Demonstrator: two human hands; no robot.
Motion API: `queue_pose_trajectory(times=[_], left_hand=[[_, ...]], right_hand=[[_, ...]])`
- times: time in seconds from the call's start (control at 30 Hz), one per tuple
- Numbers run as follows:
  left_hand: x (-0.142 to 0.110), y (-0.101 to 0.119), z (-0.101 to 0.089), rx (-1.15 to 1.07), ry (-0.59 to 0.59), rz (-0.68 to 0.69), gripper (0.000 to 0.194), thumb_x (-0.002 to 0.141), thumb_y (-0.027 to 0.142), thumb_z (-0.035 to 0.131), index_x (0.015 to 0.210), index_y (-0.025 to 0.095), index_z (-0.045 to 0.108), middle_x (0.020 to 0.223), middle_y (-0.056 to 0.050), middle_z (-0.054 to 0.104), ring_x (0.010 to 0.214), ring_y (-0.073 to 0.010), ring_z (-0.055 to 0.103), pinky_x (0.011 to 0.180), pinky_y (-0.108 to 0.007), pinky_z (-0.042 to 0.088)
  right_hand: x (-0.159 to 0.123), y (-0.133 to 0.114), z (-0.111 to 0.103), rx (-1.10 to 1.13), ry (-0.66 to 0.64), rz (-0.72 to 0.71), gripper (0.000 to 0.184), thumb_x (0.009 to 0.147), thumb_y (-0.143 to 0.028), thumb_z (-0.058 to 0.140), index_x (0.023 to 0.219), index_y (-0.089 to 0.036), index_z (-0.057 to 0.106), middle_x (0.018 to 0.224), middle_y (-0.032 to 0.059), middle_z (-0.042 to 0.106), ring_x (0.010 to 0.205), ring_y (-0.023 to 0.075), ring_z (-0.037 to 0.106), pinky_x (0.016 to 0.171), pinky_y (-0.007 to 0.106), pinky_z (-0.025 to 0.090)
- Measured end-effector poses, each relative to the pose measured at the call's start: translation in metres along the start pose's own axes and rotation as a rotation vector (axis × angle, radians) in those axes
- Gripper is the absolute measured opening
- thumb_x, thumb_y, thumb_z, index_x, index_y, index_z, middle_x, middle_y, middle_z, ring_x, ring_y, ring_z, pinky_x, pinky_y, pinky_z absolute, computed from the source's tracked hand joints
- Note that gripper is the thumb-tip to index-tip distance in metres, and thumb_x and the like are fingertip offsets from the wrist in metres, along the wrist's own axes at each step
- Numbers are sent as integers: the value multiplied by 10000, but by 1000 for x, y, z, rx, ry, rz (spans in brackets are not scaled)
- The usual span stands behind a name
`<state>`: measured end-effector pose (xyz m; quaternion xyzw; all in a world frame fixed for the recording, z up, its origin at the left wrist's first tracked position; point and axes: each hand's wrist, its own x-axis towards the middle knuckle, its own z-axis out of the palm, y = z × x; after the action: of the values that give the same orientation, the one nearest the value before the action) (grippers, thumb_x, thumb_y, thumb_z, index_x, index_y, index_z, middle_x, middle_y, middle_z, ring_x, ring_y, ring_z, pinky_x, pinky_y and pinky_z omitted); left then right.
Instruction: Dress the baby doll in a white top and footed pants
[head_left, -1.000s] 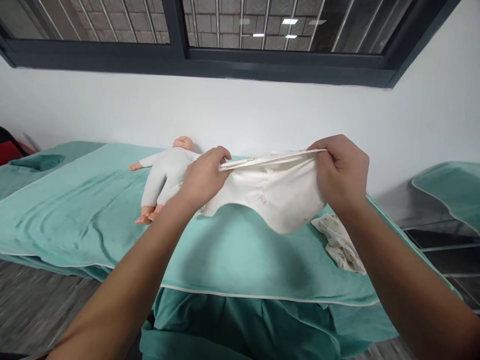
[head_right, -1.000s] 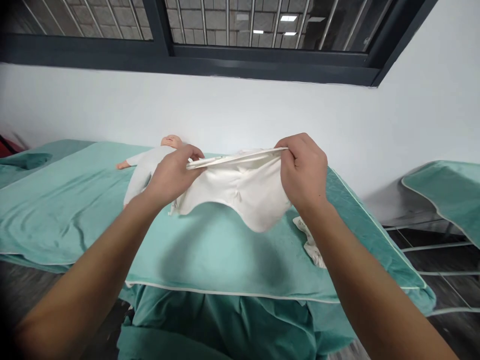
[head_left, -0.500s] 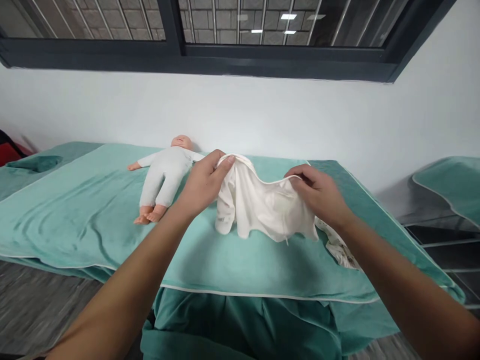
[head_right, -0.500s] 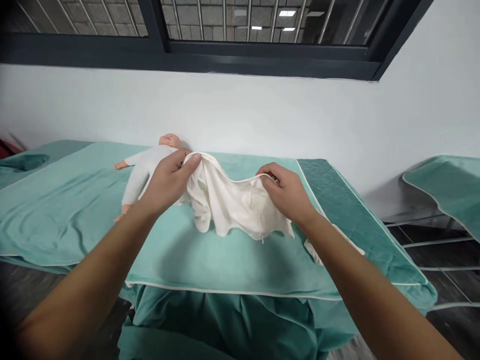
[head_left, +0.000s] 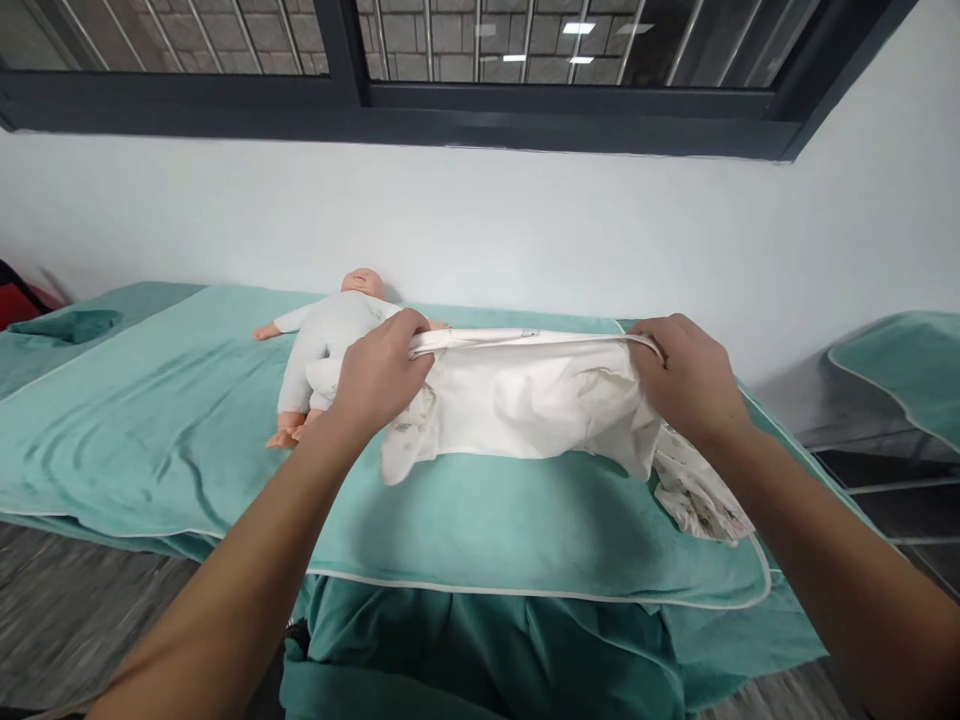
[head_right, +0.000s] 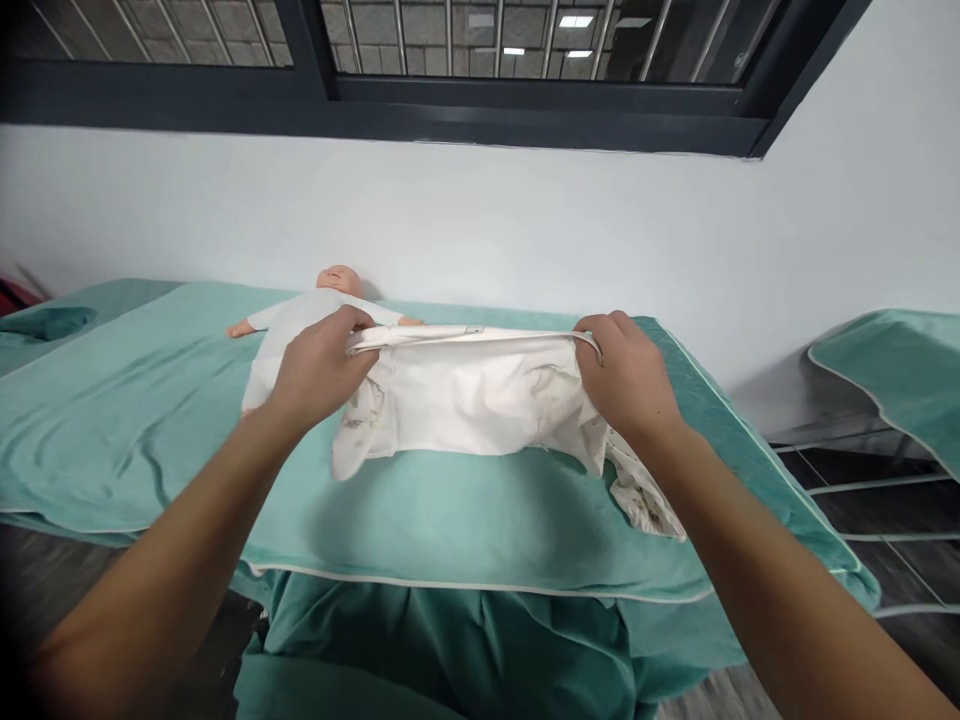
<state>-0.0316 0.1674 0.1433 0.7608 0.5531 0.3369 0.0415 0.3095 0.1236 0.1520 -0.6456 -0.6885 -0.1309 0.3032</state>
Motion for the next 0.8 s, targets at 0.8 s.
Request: queue_pose_trajectory(times=[0.8], left_hand=[[5, -20, 90, 193, -76, -216, 298, 898, 244, 575, 1185, 169, 594, 1300, -205, 605, 1214, -362, 568, 933, -453, 477]], right_hand=[[-13, -48, 94, -166, -208, -55, 389, 883, -61, 392, 1183, -116, 634, 1271, 217, 580, 1074, 320, 563, 877, 437, 473]])
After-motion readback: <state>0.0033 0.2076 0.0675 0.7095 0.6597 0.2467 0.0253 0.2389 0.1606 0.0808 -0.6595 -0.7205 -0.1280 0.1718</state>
